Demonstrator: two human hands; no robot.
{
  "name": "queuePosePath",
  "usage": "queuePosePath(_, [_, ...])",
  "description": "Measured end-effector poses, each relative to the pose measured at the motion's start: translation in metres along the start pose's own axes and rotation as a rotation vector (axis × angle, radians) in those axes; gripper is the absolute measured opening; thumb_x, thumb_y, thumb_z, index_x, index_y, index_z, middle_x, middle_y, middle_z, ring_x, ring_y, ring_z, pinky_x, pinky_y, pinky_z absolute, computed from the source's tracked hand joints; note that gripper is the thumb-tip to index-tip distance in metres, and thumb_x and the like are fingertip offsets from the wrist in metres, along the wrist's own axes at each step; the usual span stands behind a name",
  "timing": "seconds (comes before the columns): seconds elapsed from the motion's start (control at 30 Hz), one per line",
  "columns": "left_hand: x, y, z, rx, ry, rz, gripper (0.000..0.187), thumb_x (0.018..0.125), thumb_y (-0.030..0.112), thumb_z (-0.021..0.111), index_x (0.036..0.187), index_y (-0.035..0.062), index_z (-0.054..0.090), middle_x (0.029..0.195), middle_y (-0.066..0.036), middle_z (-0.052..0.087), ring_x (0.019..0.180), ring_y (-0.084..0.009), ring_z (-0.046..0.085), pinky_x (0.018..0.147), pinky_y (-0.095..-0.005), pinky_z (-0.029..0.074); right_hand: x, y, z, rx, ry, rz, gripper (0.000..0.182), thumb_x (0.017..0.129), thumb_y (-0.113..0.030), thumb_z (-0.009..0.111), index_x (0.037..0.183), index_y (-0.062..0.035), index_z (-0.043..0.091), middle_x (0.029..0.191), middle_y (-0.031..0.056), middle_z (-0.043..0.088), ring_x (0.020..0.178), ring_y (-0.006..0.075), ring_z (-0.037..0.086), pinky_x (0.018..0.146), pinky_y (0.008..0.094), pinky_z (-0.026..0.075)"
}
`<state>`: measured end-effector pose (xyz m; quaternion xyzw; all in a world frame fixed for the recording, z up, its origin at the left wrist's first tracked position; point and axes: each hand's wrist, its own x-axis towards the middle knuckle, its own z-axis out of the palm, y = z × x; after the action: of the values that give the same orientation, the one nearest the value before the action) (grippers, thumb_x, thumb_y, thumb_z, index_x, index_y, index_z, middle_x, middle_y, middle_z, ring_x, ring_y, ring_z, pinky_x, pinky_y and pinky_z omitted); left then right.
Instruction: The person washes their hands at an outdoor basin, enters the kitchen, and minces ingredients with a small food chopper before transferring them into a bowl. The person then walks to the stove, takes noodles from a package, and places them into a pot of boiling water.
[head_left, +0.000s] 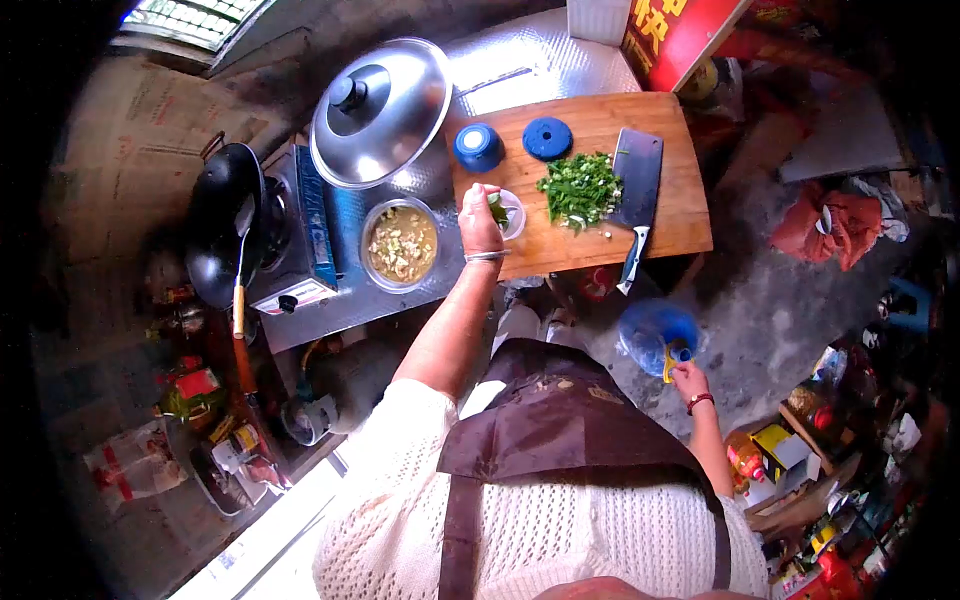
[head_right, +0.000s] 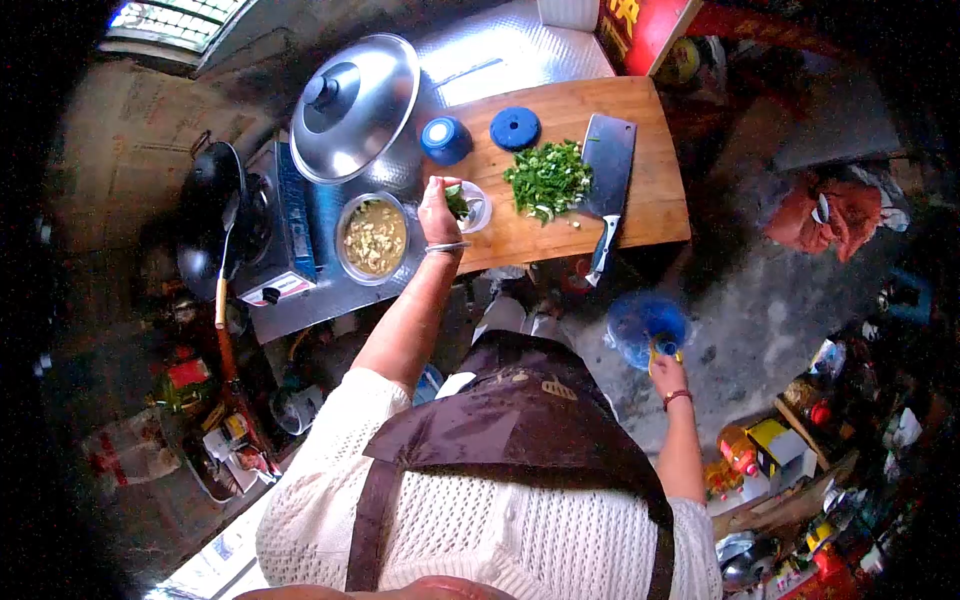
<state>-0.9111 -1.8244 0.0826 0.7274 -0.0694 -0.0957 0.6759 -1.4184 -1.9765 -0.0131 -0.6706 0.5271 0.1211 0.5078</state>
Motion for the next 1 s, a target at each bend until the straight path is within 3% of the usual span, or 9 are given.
queuePosePath(0.2, [0.000, 0.004, 0.005, 0.087, -0.046, 0.209, 0.044, 0.098, 0.035, 0.038, 0.092, 0.0021, 0.066, 0.087, -0.003, 0.063, 0.081, -0.0111, 0.054, 0.075, -0.0255, 0.042, 0.008, 0.014, 0.010, -0.185, -0.049, 0.007, 0.023, 0.081, -0.020, 0.064, 0.098, -0.0045, 0.062, 0.080, 0.0120, 0.067, 0.076, 0.0225, 0.065, 0.068, 0.0347, 0.050])
queuePosePath(0.23, [0.001, 0.005, 0.005, 0.131, -0.047, 0.257, 0.048, 0.099, 0.037, 0.034, 0.092, 0.0025, 0.066, 0.087, -0.004, 0.064, 0.082, -0.0114, 0.055, 0.077, -0.0259, 0.042, 0.012, 0.021, 0.011, -0.212, -0.048, -0.069, 0.019, 0.084, -0.017, 0.060, 0.095, -0.0010, 0.062, 0.074, 0.0064, 0.065, 0.064, 0.0129, 0.062, 0.062, 0.0281, 0.050])
queuePosePath(0.47, [-0.006, 0.034, 0.005, -0.080, -0.051, 0.023, 0.053, 0.099, 0.039, 0.029, 0.085, 0.0024, 0.065, 0.079, -0.006, 0.065, 0.074, -0.0157, 0.058, 0.072, -0.0282, 0.044, 0.026, 0.009, 0.007, -0.229, -0.028, -0.013, 0.020, 0.083, -0.016, 0.061, 0.097, -0.0005, 0.062, 0.076, 0.0084, 0.065, 0.066, 0.0135, 0.063, 0.062, 0.0285, 0.050])
queuePosePath(0.53, [-0.001, 0.018, -0.001, -0.015, -0.120, 0.138, 0.029, 0.095, 0.019, 0.036, 0.103, 0.0012, 0.057, 0.096, -0.010, 0.063, 0.080, -0.0169, 0.057, 0.075, -0.0292, 0.045, 0.029, 0.004, 0.008, -0.213, -0.028, -0.039, 0.021, 0.083, -0.015, 0.061, 0.097, -0.0002, 0.062, 0.077, 0.0090, 0.066, 0.067, 0.0136, 0.063, 0.063, 0.0286, 0.050])
queuePosePath(0.6, [-0.003, 0.014, 0.000, -0.020, -0.185, 0.221, 0.027, 0.089, 0.003, 0.038, 0.115, 0.0005, 0.046, 0.112, -0.014, 0.060, 0.091, -0.0157, 0.056, 0.080, -0.0284, 0.045, 0.033, 0.001, 0.011, -0.243, -0.038, -0.056, 0.023, 0.082, -0.015, 0.062, 0.099, 0.0003, 0.062, 0.079, 0.0093, 0.066, 0.068, 0.0138, 0.063, 0.063, 0.0285, 0.051])
queuePosePath(0.73, [-0.002, 0.026, -0.006, 0.670, -0.277, 0.572, 0.045, 0.081, 0.022, 0.059, 0.121, 0.0051, 0.047, 0.136, -0.017, 0.042, 0.125, -0.0351, 0.037, 0.102, -0.0482, 0.026, 0.035, -0.003, 0.014, -0.284, -0.075, -0.043, 0.025, 0.083, -0.015, 0.062, 0.101, 0.0011, 0.061, 0.081, 0.0101, 0.066, 0.069, 0.0143, 0.064, 0.064, 0.0283, 0.051])
queuePosePath(0.83, [0.003, 0.033, -0.014, 0.711, -0.310, 0.562, 0.039, 0.080, 0.030, 0.063, 0.111, 0.0076, 0.053, 0.140, -0.017, 0.037, 0.129, -0.0388, 0.033, 0.099, -0.0669, 0.017, 0.033, -0.005, 0.015, -0.273, -0.090, -0.073, 0.025, 0.084, -0.016, 0.061, 0.102, 0.0009, 0.061, 0.082, 0.0103, 0.066, 0.069, 0.0149, 0.064, 0.064, 0.0284, 0.052])
queuePosePath(0.93, [0.020, 0.049, -0.036, 0.584, -0.280, 0.579, 0.031, 0.086, 0.028, 0.059, 0.103, 0.0019, 0.057, 0.134, -0.020, 0.043, 0.123, -0.0388, 0.039, 0.102, -0.0489, 0.030, 0.030, -0.014, 0.011, -0.193, -0.104, -0.051, 0.022, 0.086, -0.015, 0.061, 0.101, 0.0010, 0.061, 0.082, 0.0104, 0.066, 0.069, 0.0152, 0.064, 0.064, 0.0288, 0.052])
queuePosePath(1.0, [0.019, 0.065, -0.052, 0.385, -0.133, 0.468, 0.021, 0.083, 0.011, 0.065, 0.099, -0.0008, 0.058, 0.111, -0.019, 0.058, 0.100, -0.0316, 0.057, 0.087, -0.0359, 0.045, 0.030, -0.016, 0.010, -0.275, -0.098, -0.043, 0.020, 0.086, -0.012, 0.061, 0.101, 0.0009, 0.060, 0.082, 0.0104, 0.066, 0.069, 0.0155, 0.065, 0.064, 0.0292, 0.052])
